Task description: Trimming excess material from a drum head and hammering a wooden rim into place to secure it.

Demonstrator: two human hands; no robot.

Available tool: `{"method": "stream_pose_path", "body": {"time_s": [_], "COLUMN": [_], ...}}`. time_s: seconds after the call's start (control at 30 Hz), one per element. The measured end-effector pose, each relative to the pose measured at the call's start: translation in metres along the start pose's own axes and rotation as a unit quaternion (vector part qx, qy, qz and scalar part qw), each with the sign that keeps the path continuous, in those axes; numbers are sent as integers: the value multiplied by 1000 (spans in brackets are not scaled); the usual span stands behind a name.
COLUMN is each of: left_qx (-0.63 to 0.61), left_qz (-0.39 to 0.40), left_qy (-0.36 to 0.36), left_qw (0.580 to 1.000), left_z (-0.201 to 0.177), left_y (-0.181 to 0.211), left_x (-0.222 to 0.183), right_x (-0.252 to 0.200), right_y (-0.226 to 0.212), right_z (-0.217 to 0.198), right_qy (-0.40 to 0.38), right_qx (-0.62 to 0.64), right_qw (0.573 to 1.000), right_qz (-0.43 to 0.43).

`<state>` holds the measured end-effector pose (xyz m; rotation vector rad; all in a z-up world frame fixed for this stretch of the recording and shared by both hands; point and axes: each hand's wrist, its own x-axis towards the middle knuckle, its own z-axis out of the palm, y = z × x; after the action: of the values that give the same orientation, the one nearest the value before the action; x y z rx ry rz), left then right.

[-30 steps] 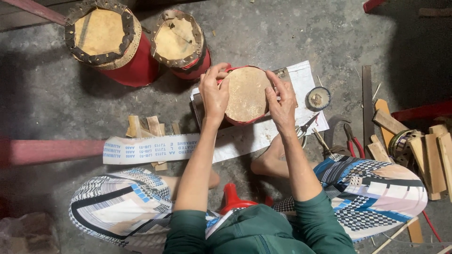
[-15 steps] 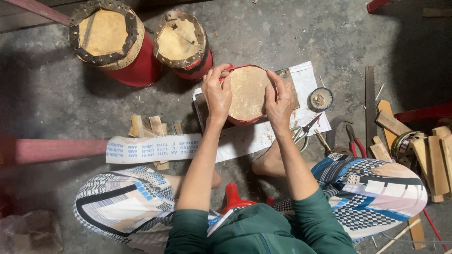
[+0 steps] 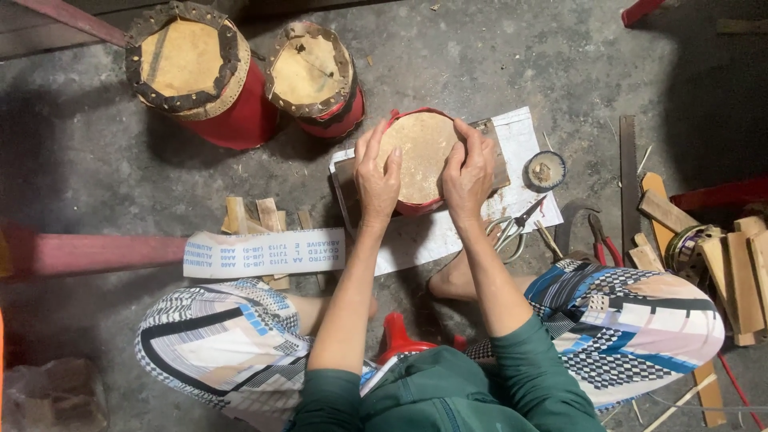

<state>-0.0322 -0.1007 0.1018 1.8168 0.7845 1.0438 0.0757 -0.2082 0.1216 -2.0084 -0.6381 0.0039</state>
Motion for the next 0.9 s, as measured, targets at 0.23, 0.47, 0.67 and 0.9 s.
{"method": "stream_pose_path", "body": {"time_s": [0.23,0.47,0.67,0.9], "left_qx": [9,-26,-7,-6], "left_qz": [5,-53,-71,-70], "left_qy": [8,-26,-37,-33], "left_qw": [1000,998,997,997], "left_z": [1,2,0,0], "left_y": [-3,2,-3,-8], "left_x": [0,-6,-6,-5], "right_x": [-2,-4,-6,-5], "right_y": [1,1,-6,-2], "right_z": [6,6,1,4], "right_qy": [17,25,30,36], "right_qx": [-9,-17,-29,-46], "right_qw": [1000,1000,999,998], "right_qz": [3,2,-13,-16]}}
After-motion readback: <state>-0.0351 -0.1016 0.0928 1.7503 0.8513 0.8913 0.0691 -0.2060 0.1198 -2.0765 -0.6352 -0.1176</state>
